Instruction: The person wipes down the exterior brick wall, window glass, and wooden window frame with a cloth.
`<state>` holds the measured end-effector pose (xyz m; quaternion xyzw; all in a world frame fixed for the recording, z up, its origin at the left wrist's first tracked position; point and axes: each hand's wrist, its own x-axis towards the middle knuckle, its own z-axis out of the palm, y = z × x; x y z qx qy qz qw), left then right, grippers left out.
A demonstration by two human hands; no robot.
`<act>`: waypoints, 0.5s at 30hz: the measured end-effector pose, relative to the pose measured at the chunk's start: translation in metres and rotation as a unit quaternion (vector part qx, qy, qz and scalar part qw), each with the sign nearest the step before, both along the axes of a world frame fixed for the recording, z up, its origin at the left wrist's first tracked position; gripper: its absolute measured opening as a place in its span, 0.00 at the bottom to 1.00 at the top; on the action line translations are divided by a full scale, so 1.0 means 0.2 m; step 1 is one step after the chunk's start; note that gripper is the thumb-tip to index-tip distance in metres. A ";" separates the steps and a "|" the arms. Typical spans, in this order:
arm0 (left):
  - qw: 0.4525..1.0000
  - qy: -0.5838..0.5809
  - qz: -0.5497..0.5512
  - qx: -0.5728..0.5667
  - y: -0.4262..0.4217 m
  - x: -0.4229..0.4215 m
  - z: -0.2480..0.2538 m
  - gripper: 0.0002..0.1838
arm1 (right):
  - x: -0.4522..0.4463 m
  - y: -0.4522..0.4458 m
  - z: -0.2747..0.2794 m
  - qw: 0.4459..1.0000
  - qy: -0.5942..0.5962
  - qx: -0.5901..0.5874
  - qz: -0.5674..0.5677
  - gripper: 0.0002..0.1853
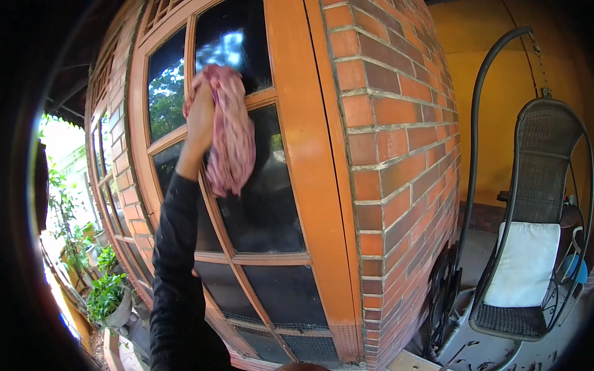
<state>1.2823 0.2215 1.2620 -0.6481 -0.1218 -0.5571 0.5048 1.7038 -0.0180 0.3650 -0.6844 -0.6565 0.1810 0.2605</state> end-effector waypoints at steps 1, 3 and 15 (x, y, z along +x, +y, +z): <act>1.000 0.001 0.003 -0.023 -0.11 0.07 -0.06 0.31 | 0.00 0.00 0.01 1.000 0.001 0.000 0.002 0.28; 0.999 0.031 -0.001 -0.045 -0.24 0.19 -0.09 0.29 | -0.01 -0.01 0.02 1.000 0.005 -0.002 0.008 0.27; 0.988 0.048 0.134 -0.060 -0.29 -0.11 -0.11 0.27 | -0.08 -0.02 0.16 0.999 0.032 0.017 0.024 0.25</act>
